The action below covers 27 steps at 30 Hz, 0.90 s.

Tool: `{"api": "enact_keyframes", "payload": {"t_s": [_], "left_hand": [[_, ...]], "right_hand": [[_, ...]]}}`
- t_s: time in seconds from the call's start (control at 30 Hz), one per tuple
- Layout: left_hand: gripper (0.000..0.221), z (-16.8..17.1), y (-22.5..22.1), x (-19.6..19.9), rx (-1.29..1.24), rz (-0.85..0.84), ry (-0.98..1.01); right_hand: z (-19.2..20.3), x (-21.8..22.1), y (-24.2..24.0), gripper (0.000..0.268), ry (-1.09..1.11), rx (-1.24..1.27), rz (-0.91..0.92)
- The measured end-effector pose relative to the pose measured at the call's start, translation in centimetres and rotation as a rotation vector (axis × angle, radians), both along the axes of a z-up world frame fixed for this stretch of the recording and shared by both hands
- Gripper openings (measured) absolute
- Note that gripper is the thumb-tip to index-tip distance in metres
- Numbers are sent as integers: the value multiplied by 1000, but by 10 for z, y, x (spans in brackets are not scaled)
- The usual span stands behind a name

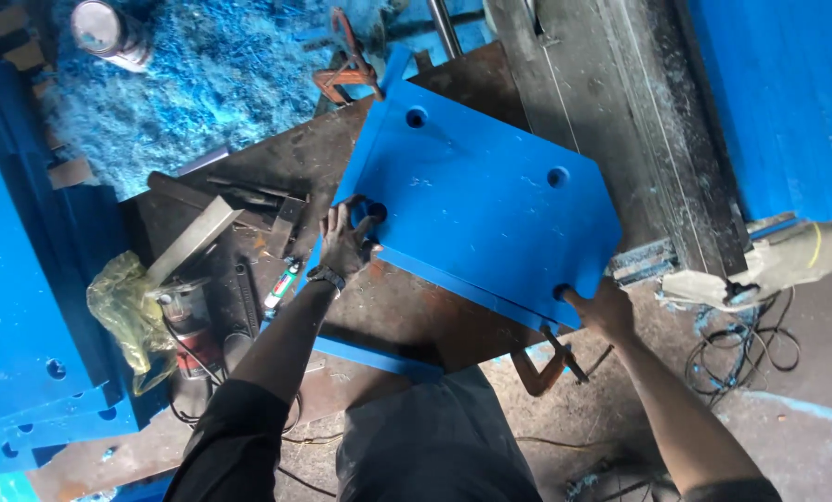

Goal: Processing and moving blue plastic panels using clamps in a workshop environment.

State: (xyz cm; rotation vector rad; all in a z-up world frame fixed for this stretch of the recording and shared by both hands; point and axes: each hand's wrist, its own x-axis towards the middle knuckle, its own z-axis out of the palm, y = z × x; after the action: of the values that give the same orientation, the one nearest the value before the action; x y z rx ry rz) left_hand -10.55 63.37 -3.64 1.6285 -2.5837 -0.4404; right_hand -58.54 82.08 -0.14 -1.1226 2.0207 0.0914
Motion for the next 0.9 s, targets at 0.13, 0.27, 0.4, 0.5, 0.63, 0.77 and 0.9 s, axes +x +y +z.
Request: {"api": "enact_keyframes", "payload": {"t_s": [0.13, 0.27, 0.4, 0.5, 0.63, 0.77, 0.9], "left_hand": [[62, 66, -11, -18, -1, -86, 449], [66, 119, -58, -35, 614, 432, 720], [74, 25, -100, -27, 675, 513, 407], [94, -13, -116, -58, 700, 545, 191], [87, 27, -64, -56, 158, -24, 131], [51, 38, 2, -55, 370, 310, 941], [60, 145, 68, -58, 886, 504, 1574]], "right_hand": [[12, -40, 7, 47, -187, -41, -197], [94, -54, -21, 49, -751, -334, -314], [116, -99, -55, 56, -557, -235, -316], [154, -119, -65, 62, -427, -220, -341], [263, -93, -61, 64, -198, -261, -256], [326, -70, 36, 72, 163, -319, -124], [331, -15, 183, 78, 321, -398, -167]]}}
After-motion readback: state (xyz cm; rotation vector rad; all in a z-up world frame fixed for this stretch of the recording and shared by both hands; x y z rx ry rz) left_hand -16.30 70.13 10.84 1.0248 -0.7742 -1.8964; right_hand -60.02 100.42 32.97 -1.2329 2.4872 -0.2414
